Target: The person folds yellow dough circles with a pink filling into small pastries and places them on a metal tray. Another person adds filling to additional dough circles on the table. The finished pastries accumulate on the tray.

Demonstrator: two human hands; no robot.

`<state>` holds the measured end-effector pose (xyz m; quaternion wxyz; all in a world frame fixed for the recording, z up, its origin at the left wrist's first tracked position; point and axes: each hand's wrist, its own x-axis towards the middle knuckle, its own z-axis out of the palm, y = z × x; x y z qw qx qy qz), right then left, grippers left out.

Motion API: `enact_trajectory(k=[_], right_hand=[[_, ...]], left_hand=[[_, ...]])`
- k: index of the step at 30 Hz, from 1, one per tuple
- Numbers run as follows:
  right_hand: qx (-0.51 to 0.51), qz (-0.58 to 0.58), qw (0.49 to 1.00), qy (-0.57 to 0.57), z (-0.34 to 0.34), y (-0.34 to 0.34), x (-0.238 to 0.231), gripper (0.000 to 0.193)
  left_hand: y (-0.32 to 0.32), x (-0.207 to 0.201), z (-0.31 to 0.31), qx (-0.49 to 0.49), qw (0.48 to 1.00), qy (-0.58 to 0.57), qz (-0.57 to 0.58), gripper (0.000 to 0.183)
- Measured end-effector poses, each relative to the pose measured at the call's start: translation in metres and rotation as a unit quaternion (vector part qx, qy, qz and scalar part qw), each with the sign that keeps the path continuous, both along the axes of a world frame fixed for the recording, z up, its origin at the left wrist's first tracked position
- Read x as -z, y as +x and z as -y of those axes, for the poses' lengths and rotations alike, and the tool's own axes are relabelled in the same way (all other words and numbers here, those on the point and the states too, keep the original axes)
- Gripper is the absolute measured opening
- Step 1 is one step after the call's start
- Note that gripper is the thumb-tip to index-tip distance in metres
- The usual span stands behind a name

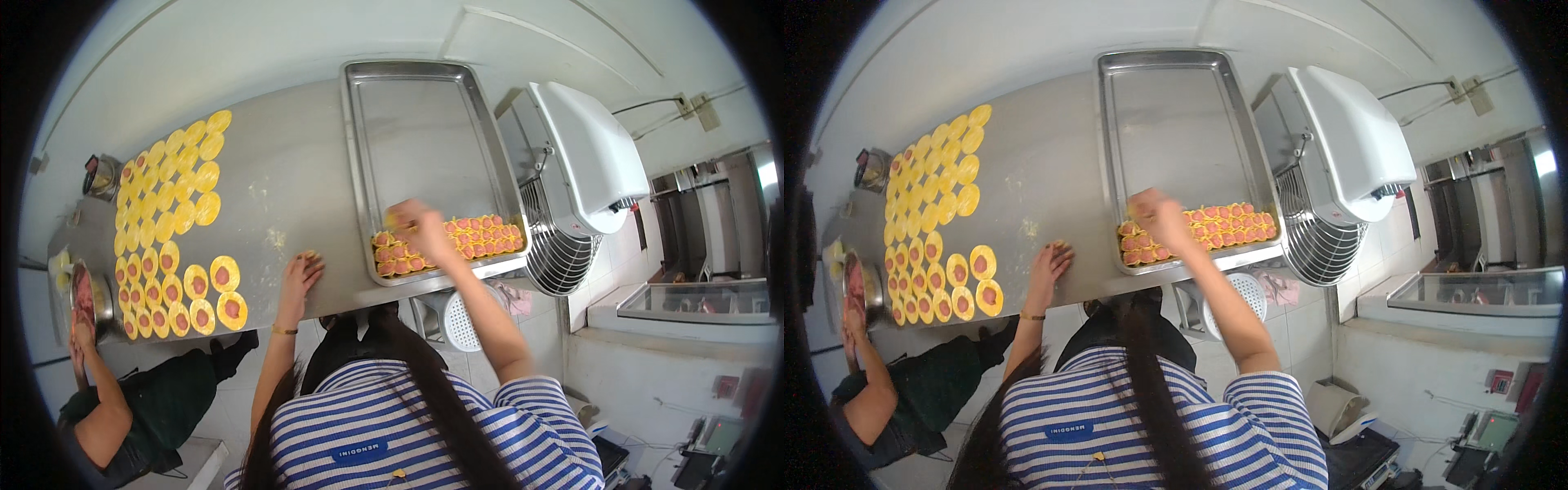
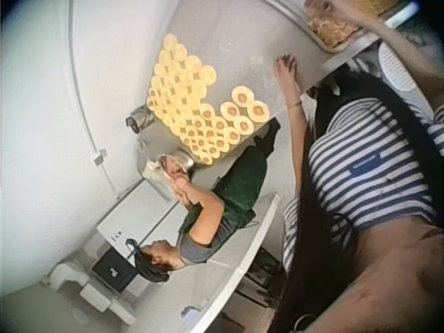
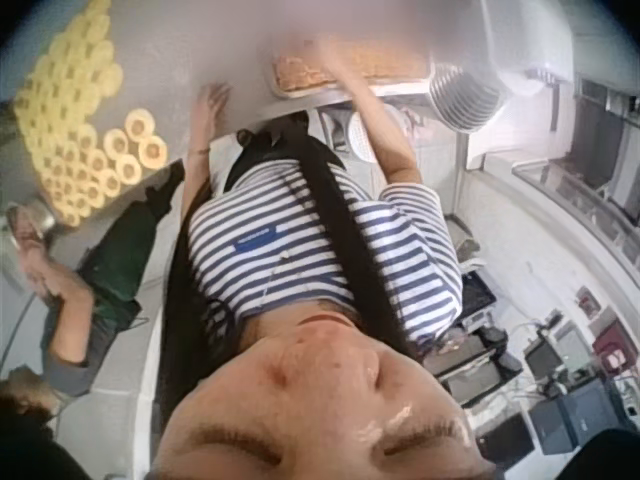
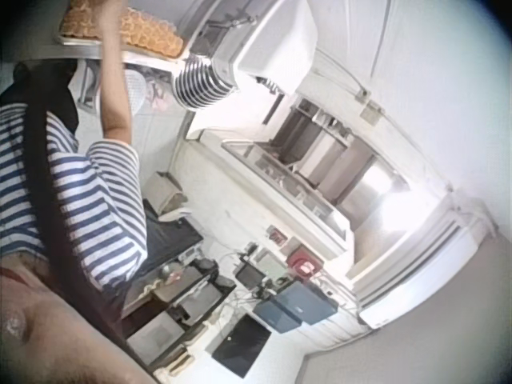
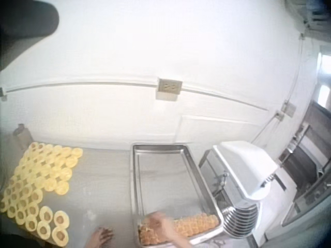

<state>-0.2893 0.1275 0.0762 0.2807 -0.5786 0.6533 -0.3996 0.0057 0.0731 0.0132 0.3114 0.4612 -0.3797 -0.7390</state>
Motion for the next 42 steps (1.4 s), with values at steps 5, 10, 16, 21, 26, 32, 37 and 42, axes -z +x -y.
enact_trajectory(k=[5,10,16,21,26,32,37,42], right_hand=[[0.154,-0.185,0.97,-0.008,-0.048,-0.154,-0.013,0.029],[0.078,-0.308,0.946,0.069,-0.074,-0.216,0.014,0.029],[0.001,-0.295,0.952,0.083,-0.078,-0.234,0.032,0.02],[-0.037,-0.287,0.953,0.084,-0.08,-0.238,0.034,0.022],[-0.055,-0.277,0.955,0.087,-0.084,-0.239,0.031,0.028],[-0.042,-0.179,0.977,0.106,-0.088,-0.237,0.02,0.03],[-0.061,-0.204,0.974,0.077,-0.084,-0.238,0.023,0.035],[-0.089,-0.231,0.965,0.082,-0.079,-0.238,0.026,0.035]], left_hand=[[0.018,0.013,-0.009,-0.043,0.997,-0.001,0.056,0.034],[0.015,0.016,-0.02,-0.062,0.994,-0.01,0.092,0.028],[0.006,0.016,-0.028,-0.065,0.993,-0.007,0.103,0.026],[-0.003,0.013,-0.036,-0.068,0.991,-0.013,0.117,0.026],[-0.007,0.014,-0.04,-0.077,0.99,-0.012,0.121,0.025],[-0.01,0.018,-0.045,-0.089,0.989,-0.017,0.119,0.025],[-0.013,0.013,-0.048,-0.099,0.988,-0.014,0.119,0.025],[-0.013,0.012,-0.052,-0.1,0.987,-0.012,0.122,0.026]])
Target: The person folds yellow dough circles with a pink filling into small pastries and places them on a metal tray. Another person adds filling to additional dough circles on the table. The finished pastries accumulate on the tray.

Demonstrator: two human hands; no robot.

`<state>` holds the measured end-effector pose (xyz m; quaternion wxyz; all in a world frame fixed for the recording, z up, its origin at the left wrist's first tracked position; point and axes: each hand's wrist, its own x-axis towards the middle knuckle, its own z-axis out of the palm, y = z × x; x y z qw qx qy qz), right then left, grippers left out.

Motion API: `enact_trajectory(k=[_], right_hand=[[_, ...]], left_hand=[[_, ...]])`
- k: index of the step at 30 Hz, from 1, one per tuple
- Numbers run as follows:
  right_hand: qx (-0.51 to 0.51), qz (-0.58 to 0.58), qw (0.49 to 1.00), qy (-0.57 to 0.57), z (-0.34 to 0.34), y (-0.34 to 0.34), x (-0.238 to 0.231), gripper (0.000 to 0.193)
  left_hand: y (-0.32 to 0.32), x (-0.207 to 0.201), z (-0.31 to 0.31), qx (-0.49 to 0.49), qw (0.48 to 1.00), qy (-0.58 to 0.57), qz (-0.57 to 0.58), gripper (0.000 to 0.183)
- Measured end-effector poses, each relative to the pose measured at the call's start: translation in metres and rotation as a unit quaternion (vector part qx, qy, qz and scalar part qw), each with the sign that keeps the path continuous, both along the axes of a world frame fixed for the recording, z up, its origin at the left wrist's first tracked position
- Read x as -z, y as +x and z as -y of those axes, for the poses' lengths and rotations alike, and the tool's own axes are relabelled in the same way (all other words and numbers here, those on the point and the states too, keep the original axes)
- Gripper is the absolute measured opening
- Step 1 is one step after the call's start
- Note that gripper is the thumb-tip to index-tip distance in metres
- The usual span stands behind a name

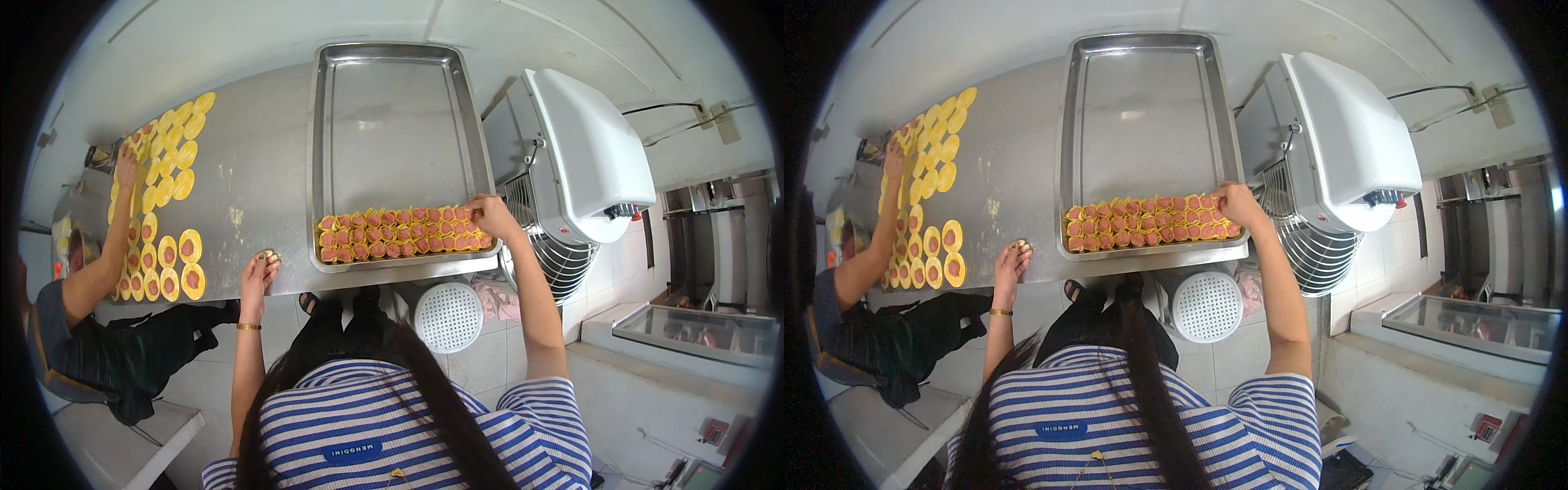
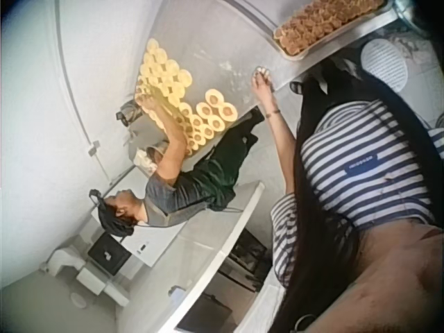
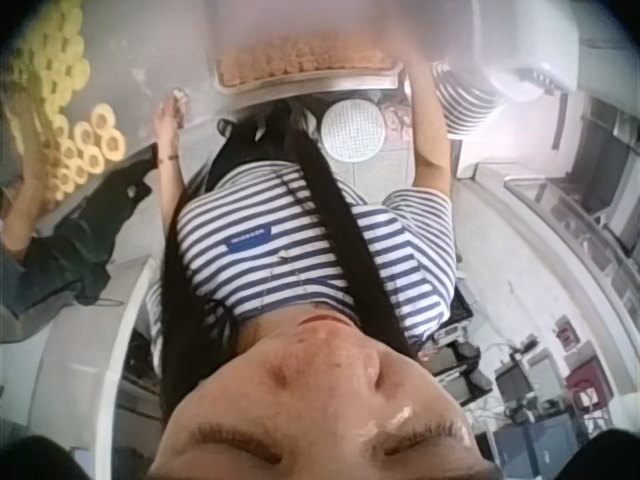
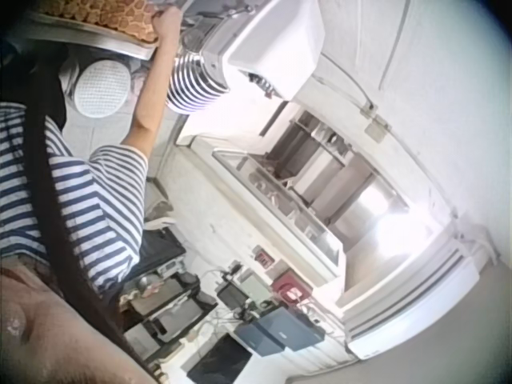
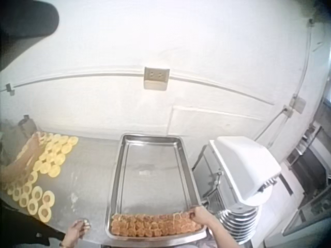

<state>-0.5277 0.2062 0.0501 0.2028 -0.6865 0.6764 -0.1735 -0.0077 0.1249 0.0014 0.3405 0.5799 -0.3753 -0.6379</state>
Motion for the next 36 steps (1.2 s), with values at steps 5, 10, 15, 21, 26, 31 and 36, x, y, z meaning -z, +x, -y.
enact_trajectory(k=[5,10,15,21,26,31,36], right_hand=[[0.058,0.032,0.998,0.01,0.001,-0.001,0.003,0.025],[0.091,-0.056,0.99,0.09,0.002,0.0,0.006,0.024],[0.094,-0.015,0.991,0.092,0.002,-0.003,0.005,0.027],[0.147,-0.029,0.987,0.057,0.003,-0.002,-0.01,0.045],[0.186,0.028,0.982,0.024,0.02,0.044,-0.043,0.049],[0.104,-0.007,0.992,0.069,0.049,0.137,-0.074,0.04],[0.058,0.023,0.996,0.056,0.075,0.215,-0.088,0.037]], left_hand=[[0.005,0.002,-0.002,0.019,1.0,0.016,0.013,0.028],[0.018,0.007,-0.003,0.048,0.999,0.008,0.003,0.035],[0.043,-0.01,0.004,0.043,0.999,-0.024,-0.012,0.033],[0.128,-0.031,0.062,-0.023,0.962,-0.19,0.195,0.023],[0.232,-0.042,0.13,-0.14,0.84,-0.294,0.434,0.018],[0.303,-0.019,0.204,-0.115,0.733,-0.175,0.647,0.018],[0.323,0.019,0.246,-0.212,0.727,-0.153,0.635,0.035]])
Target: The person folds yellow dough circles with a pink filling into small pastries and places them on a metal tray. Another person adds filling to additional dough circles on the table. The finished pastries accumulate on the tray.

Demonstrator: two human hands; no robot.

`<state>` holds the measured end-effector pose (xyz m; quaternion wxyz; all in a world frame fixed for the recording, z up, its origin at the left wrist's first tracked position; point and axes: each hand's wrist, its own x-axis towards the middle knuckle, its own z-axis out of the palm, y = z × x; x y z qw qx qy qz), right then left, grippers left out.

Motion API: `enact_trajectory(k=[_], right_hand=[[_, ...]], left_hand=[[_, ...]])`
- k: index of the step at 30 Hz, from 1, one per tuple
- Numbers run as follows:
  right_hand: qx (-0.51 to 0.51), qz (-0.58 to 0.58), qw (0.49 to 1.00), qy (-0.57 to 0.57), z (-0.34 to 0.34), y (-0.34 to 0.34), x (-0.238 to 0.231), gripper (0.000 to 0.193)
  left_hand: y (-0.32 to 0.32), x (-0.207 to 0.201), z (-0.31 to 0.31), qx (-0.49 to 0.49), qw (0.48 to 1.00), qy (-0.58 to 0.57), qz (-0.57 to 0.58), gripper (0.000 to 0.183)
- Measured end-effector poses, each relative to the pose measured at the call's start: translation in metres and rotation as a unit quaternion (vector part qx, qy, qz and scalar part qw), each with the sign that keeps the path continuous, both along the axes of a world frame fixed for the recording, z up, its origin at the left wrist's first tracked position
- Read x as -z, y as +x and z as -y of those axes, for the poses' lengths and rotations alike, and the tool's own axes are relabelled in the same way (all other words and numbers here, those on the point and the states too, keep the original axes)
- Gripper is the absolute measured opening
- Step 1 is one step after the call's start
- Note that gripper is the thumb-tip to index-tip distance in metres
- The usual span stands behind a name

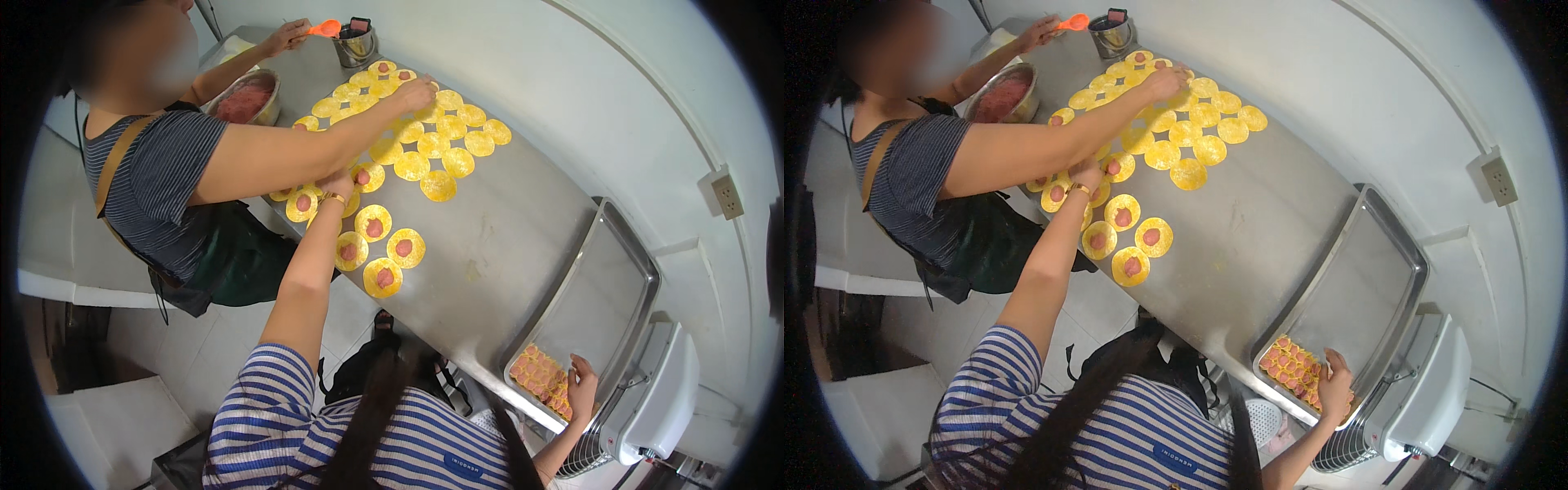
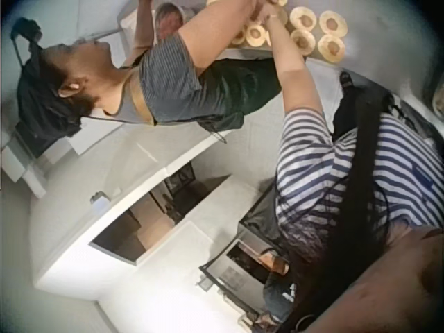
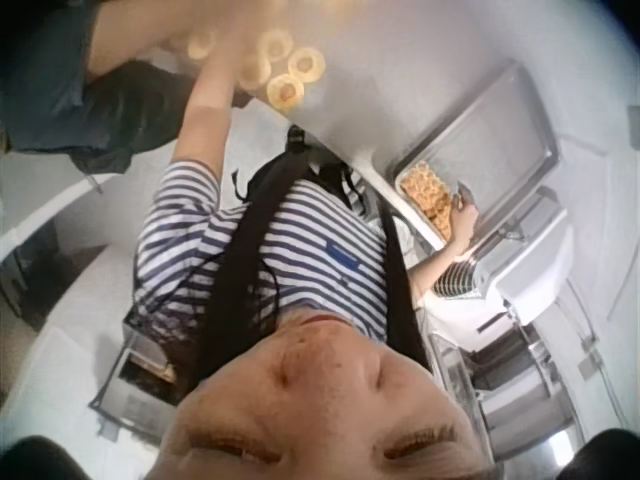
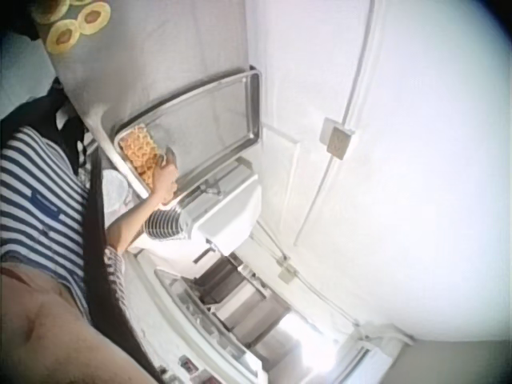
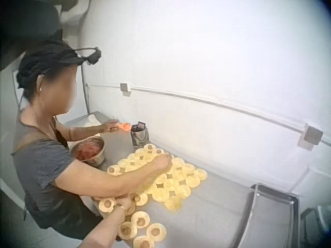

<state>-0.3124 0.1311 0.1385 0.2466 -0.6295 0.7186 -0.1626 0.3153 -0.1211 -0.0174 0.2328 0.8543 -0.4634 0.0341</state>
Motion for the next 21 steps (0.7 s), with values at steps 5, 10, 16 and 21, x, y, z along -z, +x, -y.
enact_trajectory(k=[5,10,16,21], right_hand=[[-0.018,0.019,1.0,-0.003,0.015,0.039,0.005,0.035],[-0.033,0.032,0.999,-0.007,0.026,0.064,0.02,0.035],[-0.047,0.095,0.994,-0.009,0.035,0.089,0.029,0.031],[-0.044,0.248,0.967,-0.028,0.059,0.138,0.054,0.026]], left_hand=[[0.004,0.0,0.003,0.052,0.997,0.029,-0.048,0.031],[0.013,-0.017,-0.003,0.132,0.971,0.032,-0.198,0.027],[-0.001,-0.033,-0.011,0.149,0.804,-0.025,-0.575,0.022],[-0.063,-0.057,-0.03,0.153,0.686,0.023,-0.71,0.024]])
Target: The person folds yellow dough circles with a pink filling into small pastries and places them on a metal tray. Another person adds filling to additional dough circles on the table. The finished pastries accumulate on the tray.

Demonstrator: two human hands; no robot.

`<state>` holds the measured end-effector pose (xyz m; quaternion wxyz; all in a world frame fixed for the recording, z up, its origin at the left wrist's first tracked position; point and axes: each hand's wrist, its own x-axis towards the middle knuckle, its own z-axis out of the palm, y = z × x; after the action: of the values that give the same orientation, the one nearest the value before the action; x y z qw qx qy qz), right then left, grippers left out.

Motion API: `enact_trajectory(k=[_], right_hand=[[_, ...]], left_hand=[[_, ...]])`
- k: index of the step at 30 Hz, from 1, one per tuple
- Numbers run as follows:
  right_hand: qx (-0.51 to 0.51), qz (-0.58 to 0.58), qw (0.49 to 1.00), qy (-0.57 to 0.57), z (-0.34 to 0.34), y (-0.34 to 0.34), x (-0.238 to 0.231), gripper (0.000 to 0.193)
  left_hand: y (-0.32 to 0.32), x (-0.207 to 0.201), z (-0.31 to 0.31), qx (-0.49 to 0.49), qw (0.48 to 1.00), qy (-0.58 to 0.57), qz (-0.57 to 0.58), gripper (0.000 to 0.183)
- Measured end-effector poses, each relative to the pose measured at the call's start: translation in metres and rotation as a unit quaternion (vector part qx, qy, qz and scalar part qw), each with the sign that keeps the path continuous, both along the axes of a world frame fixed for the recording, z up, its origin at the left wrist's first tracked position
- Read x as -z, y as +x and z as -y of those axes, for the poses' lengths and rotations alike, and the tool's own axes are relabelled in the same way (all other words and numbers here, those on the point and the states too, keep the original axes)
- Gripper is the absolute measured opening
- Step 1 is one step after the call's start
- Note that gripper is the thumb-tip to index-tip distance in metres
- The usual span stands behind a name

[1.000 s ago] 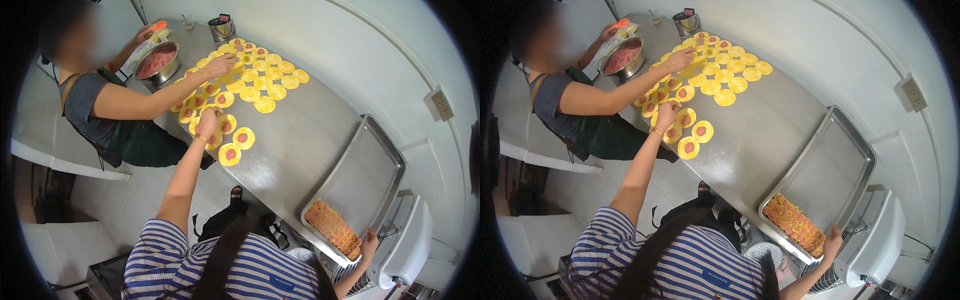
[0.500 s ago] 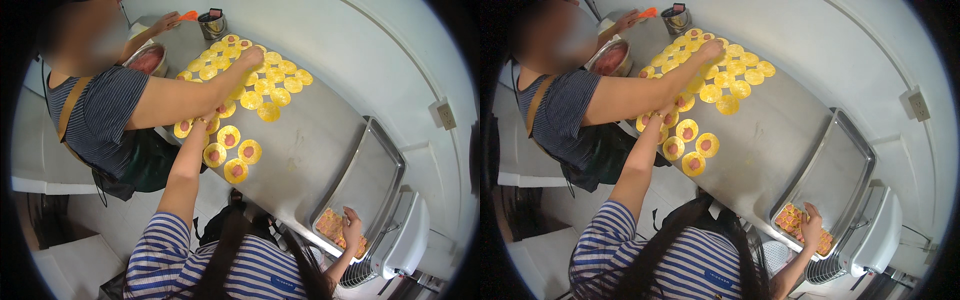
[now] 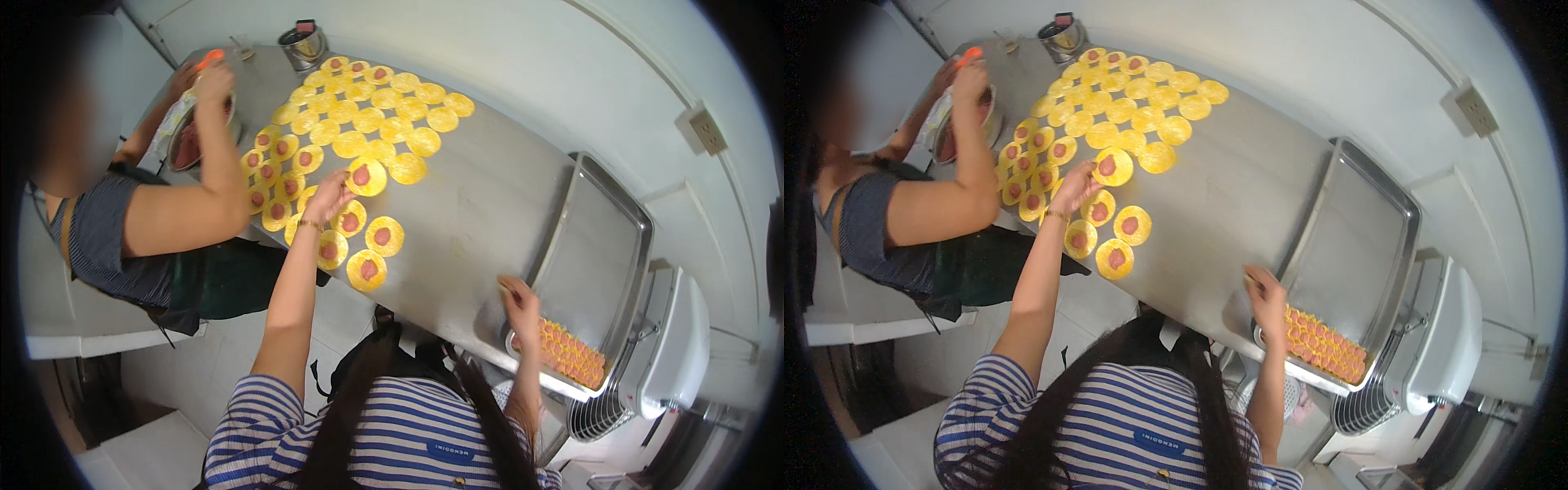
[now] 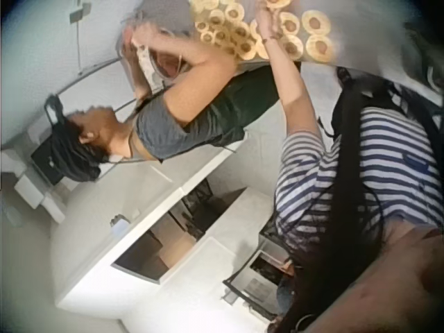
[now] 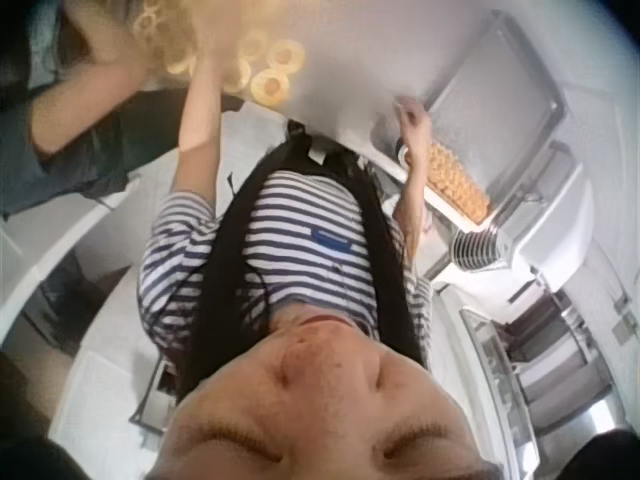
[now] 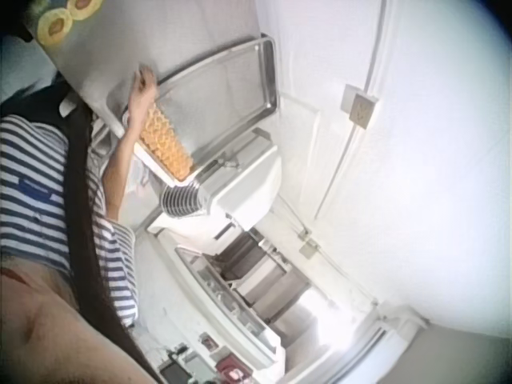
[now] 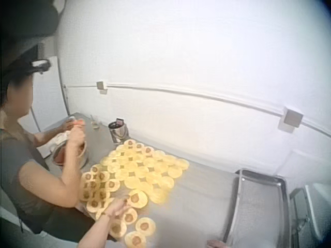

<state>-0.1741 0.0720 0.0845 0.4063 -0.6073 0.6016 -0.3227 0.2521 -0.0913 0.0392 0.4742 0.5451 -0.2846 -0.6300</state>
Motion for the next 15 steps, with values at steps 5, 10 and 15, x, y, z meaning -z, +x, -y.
enact_trajectory(k=[5,10,15], right_hand=[[0.09,0.513,0.831,0.194,0.017,0.061,0.045,0.031],[0.19,0.396,0.878,0.19,0.012,0.059,0.079,0.026],[0.195,0.325,0.911,0.164,0.0,0.05,0.093,0.024]], left_hand=[[-0.119,-0.012,-0.069,0.187,0.977,0.01,-0.1,0.026],[-0.181,0.004,-0.108,0.272,0.958,0.032,0.081,0.028],[-0.196,0.035,-0.126,0.24,0.967,0.0,0.08,0.029]])
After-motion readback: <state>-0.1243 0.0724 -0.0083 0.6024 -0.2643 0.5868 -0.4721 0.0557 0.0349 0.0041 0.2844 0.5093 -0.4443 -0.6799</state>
